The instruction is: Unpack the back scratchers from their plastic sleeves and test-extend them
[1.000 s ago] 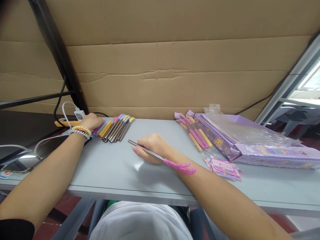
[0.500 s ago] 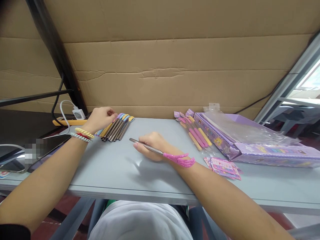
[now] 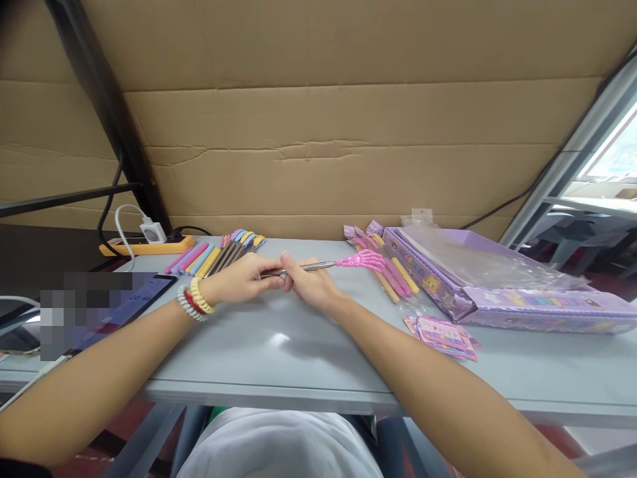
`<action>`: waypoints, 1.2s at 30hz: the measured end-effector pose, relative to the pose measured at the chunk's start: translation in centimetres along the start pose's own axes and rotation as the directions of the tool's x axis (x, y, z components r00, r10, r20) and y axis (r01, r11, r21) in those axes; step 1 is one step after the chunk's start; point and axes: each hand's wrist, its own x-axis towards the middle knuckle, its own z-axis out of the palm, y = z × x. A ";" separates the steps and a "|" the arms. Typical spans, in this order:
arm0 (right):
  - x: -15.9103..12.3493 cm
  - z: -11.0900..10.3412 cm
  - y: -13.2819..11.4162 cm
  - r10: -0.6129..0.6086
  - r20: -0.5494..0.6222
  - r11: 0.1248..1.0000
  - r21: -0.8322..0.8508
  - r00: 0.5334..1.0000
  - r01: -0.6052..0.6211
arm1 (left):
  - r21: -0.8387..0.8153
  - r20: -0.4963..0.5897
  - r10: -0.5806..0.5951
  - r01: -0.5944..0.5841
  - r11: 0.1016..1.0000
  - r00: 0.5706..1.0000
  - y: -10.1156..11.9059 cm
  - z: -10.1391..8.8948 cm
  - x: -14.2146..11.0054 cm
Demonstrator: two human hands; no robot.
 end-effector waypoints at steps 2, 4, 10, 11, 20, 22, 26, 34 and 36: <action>0.0 0.0 0.0 0.018 0.034 0.999 -0.042 0.999 -0.017 | 0.139 0.001 0.005 -0.005 0.990 1.000 -0.2 0.0 -0.1; 0.0 0.0 0.1 0.018 0.114 0.998 -0.065 0.993 -0.010 | 0.232 0.006 0.007 -0.008 0.973 1.000 -0.1 0.1 -0.2; 0.3 0.0 1.1 0.048 0.163 0.999 -0.002 0.985 -0.048 | 0.439 -0.023 -0.037 0.043 0.898 0.999 0.7 0.3 0.1; 0.4 0.0 1.1 0.060 0.162 0.998 0.006 0.985 -0.061 | 0.495 -0.070 -0.079 0.103 0.863 0.994 0.6 0.4 0.2; -0.1 -0.7 0.4 -0.135 0.306 0.846 -0.459 0.942 0.270 | 0.526 -0.514 -0.601 0.778 0.344 0.612 -1.9 -2.1 -0.5; -0.3 -0.8 0.3 -0.154 0.379 0.813 -0.477 0.912 0.335 | 0.518 -0.519 -0.652 0.810 0.275 0.553 -2.6 -2.8 -0.9; -0.5 -0.9 0.1 -0.165 0.418 0.803 -0.468 0.893 0.367 | 0.504 -0.509 -0.698 0.832 0.232 0.503 -3.7 -3.5 -1.3; -0.7 -1.0 -0.4 -0.153 0.429 0.782 -0.498 0.890 0.375 | 0.521 -0.449 -0.744 0.822 0.231 0.494 -5.0 -3.4 -1.7; -0.8 -1.0 -0.5 -0.140 0.430 0.777 -0.510 0.892 0.369 | 0.524 -0.451 -0.743 0.820 0.228 0.495 -4.8 -3.4 -1.6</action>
